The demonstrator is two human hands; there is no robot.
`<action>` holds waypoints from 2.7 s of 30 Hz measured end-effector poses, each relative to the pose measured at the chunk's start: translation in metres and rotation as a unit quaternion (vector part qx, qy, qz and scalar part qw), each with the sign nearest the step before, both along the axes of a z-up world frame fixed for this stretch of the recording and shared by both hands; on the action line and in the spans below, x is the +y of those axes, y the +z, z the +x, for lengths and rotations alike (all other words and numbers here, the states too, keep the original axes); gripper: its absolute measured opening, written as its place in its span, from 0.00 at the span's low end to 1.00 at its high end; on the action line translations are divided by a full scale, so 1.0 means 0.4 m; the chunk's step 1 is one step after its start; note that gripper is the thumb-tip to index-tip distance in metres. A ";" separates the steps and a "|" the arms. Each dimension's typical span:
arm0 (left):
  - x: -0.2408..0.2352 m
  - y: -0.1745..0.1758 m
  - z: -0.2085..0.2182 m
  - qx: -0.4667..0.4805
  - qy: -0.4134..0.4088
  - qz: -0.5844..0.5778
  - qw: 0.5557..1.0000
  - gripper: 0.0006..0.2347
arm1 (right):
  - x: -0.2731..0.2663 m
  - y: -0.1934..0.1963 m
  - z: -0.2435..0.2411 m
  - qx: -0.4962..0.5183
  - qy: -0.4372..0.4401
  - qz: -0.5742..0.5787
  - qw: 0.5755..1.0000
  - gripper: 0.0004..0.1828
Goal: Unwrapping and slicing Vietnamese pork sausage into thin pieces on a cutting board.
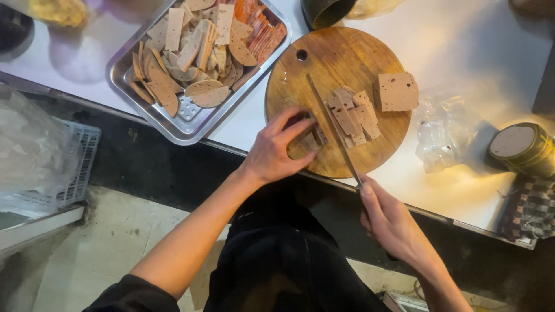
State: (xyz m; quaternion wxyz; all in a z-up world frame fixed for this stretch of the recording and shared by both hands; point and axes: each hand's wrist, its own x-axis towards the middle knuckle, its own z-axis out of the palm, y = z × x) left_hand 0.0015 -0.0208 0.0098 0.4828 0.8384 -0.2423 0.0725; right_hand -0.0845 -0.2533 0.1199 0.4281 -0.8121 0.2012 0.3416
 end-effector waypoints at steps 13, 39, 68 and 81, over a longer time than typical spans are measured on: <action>0.001 -0.018 -0.001 -0.018 -0.002 -0.001 1.000 0.22 | 0.026 0.016 -0.020 0.048 0.013 -0.033 0.998 0.34; -0.042 0.000 0.017 0.015 0.025 0.013 0.999 0.24 | -0.034 -0.040 0.027 0.052 -0.126 0.111 0.984 0.25; -0.196 0.066 0.137 0.079 0.074 -0.033 0.994 0.21 | -0.286 -0.150 -0.283 0.012 -0.310 0.249 0.918 0.24; -0.379 0.003 0.051 -0.019 0.165 0.097 0.981 0.24 | -0.162 -0.268 -0.179 0.084 -0.308 0.436 0.842 0.26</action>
